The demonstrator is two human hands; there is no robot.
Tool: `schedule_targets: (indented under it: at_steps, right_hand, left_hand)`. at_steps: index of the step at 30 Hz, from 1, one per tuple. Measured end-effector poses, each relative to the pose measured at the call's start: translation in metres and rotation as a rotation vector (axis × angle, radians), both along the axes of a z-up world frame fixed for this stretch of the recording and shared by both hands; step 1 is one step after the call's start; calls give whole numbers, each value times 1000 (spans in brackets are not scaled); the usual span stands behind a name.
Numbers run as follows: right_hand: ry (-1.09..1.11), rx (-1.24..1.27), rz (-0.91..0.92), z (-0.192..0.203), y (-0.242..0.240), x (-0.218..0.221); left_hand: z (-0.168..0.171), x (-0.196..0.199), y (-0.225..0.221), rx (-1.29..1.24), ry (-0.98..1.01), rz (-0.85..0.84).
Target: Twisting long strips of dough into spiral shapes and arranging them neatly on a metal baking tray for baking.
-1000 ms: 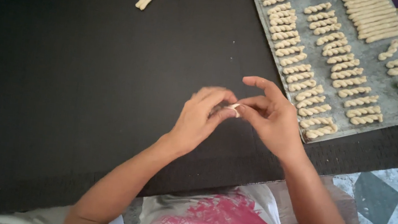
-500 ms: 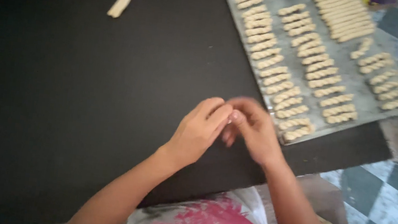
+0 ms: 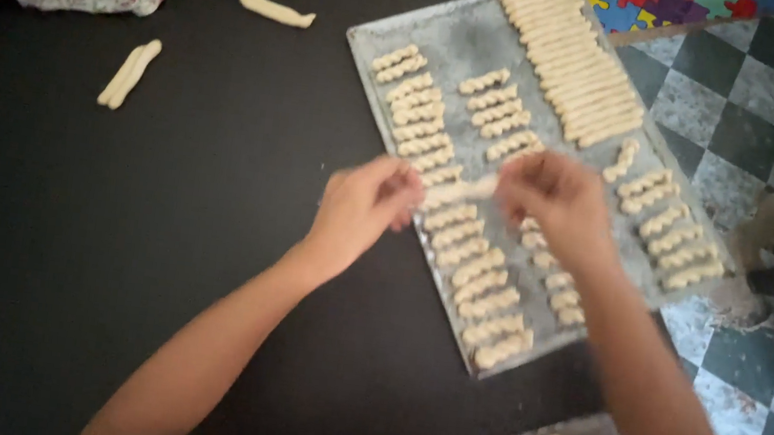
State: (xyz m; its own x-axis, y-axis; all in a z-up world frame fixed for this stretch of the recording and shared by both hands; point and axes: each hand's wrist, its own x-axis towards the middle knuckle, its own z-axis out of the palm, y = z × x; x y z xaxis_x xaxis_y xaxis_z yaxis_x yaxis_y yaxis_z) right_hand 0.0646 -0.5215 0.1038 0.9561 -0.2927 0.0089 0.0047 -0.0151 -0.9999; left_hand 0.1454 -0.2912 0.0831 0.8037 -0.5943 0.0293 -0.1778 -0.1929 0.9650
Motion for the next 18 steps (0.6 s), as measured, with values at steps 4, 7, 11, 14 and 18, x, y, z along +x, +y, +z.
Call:
schedule_targets:
  at_steps: [4, 7, 11, 14, 18]
  right_hand:
    - [46, -672, -87, 12, -43, 88]
    - [-17, -894, -117, -20, -76, 151]
    - [-34, -1142, -43, -62, -98, 193]
    - [-130, -1249, 2, -76, -100, 195]
    - [-266, -1386, 46, -82, -122, 185]
  left_hand:
    - [-15, 80, -70, 186, -553, 163]
    - [-32, 126, -110, 301, -594, 195]
    - [-60, 153, -135, 538, -731, 206]
    - [-74, 159, -141, 488, -886, 196]
    - [-71, 156, -140, 513, -1024, 272]
